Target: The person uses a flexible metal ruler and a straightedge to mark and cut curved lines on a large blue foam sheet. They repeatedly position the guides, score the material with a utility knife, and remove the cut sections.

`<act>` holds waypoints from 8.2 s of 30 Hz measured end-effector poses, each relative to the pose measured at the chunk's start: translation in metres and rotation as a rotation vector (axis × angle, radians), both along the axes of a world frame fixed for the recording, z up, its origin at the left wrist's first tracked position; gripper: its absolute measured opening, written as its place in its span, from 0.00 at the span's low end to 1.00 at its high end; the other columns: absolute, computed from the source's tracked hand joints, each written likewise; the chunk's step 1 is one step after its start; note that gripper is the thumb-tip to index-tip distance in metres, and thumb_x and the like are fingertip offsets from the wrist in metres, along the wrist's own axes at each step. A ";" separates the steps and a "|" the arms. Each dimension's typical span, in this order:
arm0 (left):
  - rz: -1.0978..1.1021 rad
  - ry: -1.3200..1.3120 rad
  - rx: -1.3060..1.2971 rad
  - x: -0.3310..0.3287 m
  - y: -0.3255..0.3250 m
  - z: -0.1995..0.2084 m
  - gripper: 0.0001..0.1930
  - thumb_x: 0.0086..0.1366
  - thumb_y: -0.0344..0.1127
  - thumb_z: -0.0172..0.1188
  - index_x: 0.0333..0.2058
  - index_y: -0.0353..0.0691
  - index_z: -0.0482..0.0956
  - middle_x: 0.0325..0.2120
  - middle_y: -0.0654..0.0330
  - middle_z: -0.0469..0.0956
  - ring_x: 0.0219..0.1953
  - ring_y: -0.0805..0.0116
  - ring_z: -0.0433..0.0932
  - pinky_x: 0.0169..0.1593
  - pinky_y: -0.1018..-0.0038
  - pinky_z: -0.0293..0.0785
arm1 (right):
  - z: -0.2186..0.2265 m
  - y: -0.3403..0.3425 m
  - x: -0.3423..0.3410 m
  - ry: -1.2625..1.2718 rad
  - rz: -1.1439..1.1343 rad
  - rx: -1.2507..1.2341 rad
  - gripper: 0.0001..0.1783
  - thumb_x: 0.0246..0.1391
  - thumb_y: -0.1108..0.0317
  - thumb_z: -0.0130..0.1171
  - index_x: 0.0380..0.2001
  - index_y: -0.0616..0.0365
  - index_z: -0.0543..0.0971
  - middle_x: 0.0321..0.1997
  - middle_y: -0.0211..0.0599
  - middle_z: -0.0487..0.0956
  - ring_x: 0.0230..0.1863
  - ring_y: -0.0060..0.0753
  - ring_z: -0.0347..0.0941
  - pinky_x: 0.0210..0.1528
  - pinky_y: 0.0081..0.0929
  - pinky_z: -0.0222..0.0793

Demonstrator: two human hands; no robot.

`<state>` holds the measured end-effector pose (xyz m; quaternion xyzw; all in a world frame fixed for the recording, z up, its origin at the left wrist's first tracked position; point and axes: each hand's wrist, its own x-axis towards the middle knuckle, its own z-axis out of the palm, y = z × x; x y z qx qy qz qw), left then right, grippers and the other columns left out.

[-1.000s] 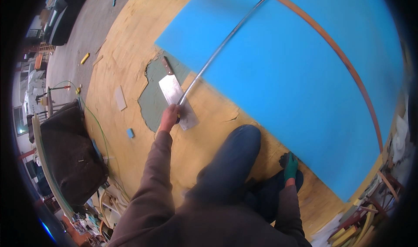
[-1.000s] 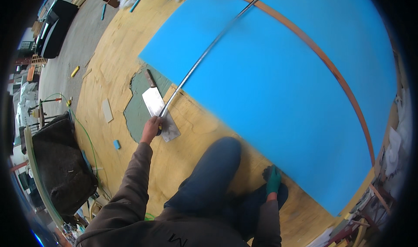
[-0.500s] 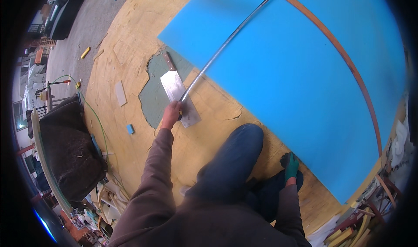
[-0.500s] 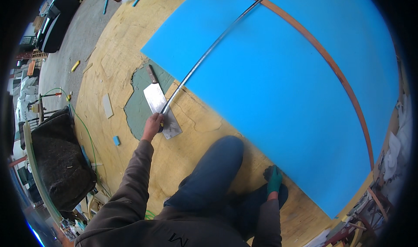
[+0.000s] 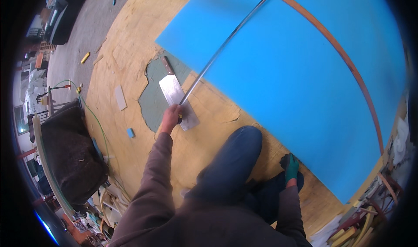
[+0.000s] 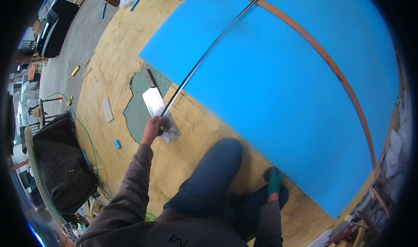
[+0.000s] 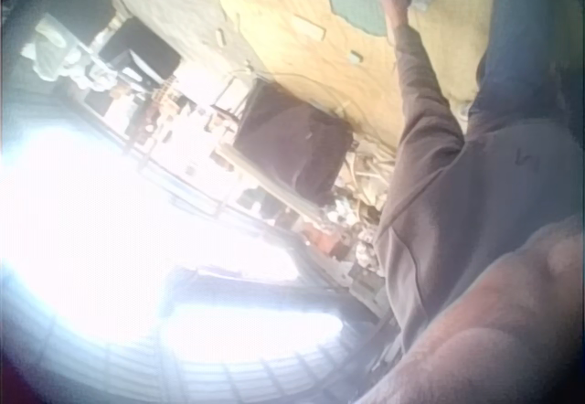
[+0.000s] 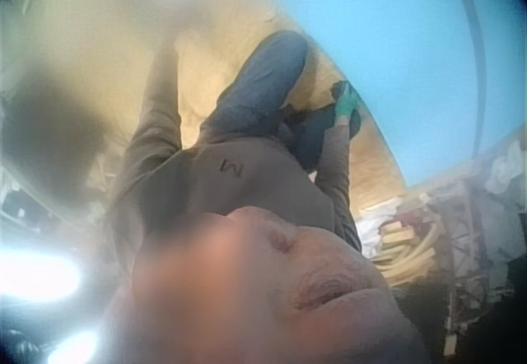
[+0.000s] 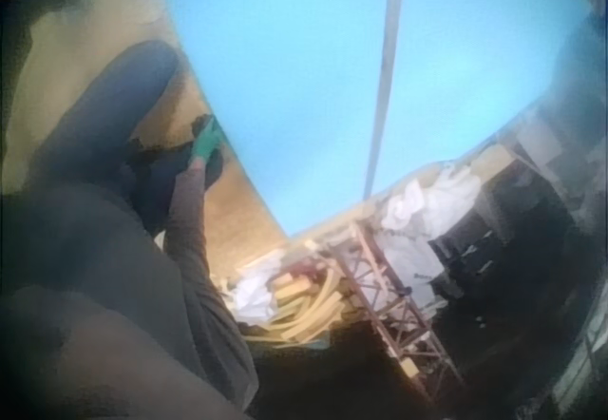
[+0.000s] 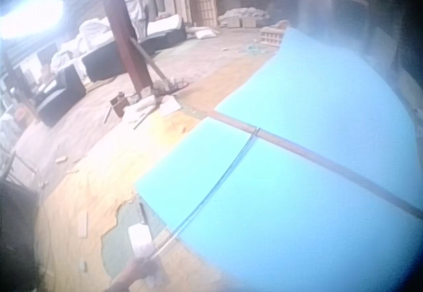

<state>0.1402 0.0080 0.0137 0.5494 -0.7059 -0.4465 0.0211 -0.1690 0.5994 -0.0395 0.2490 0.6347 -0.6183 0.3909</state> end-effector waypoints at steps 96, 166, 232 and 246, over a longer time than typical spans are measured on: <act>-0.392 -0.332 -0.541 -0.801 -0.113 -0.001 0.79 0.42 0.80 0.77 0.72 0.17 0.50 0.74 0.33 0.54 0.76 0.38 0.54 0.74 0.39 0.51 | -0.038 -0.010 -0.401 0.426 -0.926 -0.133 0.17 0.74 0.57 0.54 0.30 0.51 0.69 0.27 0.29 0.64 0.31 0.32 0.65 0.43 0.37 0.71; -0.200 -0.390 -0.292 -0.802 -0.119 0.015 0.73 0.45 0.66 0.82 0.80 0.36 0.48 0.83 0.52 0.38 0.81 0.36 0.46 0.65 0.20 0.57 | 0.097 -0.784 -0.605 1.078 1.398 0.298 0.18 0.65 0.53 0.57 0.46 0.56 0.81 0.40 0.50 0.86 0.44 0.60 0.82 0.49 0.51 0.78; -0.241 -0.381 -0.410 -0.800 -0.106 -0.002 0.77 0.42 0.75 0.81 0.79 0.35 0.48 0.83 0.49 0.41 0.81 0.39 0.45 0.66 0.26 0.60 | 0.098 -0.341 -0.684 1.261 1.563 0.449 0.13 0.67 0.63 0.56 0.52 0.51 0.78 0.28 0.45 0.82 0.34 0.55 0.79 0.43 0.52 0.74; -0.555 -0.437 -0.605 -0.823 0.047 -0.014 0.71 0.51 0.73 0.76 0.76 0.22 0.53 0.79 0.36 0.51 0.81 0.36 0.47 0.73 0.29 0.51 | 0.093 -0.209 -0.708 1.363 1.443 0.466 0.08 0.67 0.61 0.56 0.43 0.50 0.81 0.29 0.43 0.83 0.36 0.52 0.80 0.43 0.50 0.75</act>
